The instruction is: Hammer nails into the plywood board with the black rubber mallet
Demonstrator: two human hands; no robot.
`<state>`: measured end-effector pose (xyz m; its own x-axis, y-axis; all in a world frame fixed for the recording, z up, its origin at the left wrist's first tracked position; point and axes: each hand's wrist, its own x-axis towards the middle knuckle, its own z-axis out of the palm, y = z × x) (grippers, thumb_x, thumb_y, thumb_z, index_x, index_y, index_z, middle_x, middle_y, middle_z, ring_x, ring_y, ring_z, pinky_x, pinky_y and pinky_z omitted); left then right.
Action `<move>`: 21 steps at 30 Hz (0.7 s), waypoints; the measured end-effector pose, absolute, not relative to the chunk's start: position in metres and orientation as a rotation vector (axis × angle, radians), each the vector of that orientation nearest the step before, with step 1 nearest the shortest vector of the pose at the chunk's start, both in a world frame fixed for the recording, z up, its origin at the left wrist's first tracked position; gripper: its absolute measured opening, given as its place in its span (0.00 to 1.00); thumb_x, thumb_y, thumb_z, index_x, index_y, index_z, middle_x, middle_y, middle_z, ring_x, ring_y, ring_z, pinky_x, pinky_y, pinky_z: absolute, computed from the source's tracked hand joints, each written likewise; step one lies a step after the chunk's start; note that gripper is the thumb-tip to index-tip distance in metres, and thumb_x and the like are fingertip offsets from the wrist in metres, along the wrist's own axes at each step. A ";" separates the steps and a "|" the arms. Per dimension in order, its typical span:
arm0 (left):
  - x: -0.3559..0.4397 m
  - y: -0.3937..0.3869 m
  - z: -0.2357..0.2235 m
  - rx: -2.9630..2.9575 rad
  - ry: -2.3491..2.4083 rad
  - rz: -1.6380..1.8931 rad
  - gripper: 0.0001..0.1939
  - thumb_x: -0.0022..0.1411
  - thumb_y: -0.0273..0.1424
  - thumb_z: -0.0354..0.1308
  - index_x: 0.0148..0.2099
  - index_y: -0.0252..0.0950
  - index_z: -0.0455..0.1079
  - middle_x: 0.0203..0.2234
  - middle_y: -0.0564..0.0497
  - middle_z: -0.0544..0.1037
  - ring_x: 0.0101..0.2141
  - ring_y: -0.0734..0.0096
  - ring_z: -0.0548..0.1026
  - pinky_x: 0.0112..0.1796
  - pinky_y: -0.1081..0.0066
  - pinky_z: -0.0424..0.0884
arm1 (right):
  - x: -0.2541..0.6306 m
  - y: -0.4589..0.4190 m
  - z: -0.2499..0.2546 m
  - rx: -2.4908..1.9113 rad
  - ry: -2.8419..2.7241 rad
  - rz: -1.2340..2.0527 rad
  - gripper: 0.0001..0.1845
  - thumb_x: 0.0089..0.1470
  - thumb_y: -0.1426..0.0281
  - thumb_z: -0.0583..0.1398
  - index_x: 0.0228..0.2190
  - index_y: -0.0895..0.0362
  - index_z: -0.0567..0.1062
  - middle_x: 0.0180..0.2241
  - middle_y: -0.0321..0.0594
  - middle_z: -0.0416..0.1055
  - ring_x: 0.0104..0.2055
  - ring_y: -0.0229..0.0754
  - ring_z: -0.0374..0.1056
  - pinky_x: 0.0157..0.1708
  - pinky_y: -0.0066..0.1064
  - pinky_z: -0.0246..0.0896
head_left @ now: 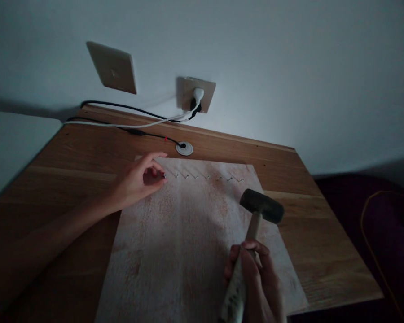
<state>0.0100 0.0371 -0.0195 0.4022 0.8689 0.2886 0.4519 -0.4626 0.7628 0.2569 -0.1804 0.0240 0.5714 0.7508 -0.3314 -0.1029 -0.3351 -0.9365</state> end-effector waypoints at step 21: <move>0.021 0.013 0.015 2.297 1.059 1.103 0.15 0.69 0.28 0.61 0.57 0.40 0.70 0.51 0.45 0.82 0.53 0.58 0.78 0.57 0.55 0.73 | 0.278 -0.157 0.029 -1.847 -1.642 0.623 0.18 0.63 0.51 0.68 0.45 0.51 0.84 0.16 0.28 0.69 0.14 0.38 0.65 0.17 0.31 0.63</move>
<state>0.0210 0.0129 0.0148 0.4077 0.7651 0.4983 0.4669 -0.6437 0.6063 0.2780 -0.1575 0.0291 0.1311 0.9907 0.0360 0.7176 -0.0697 -0.6930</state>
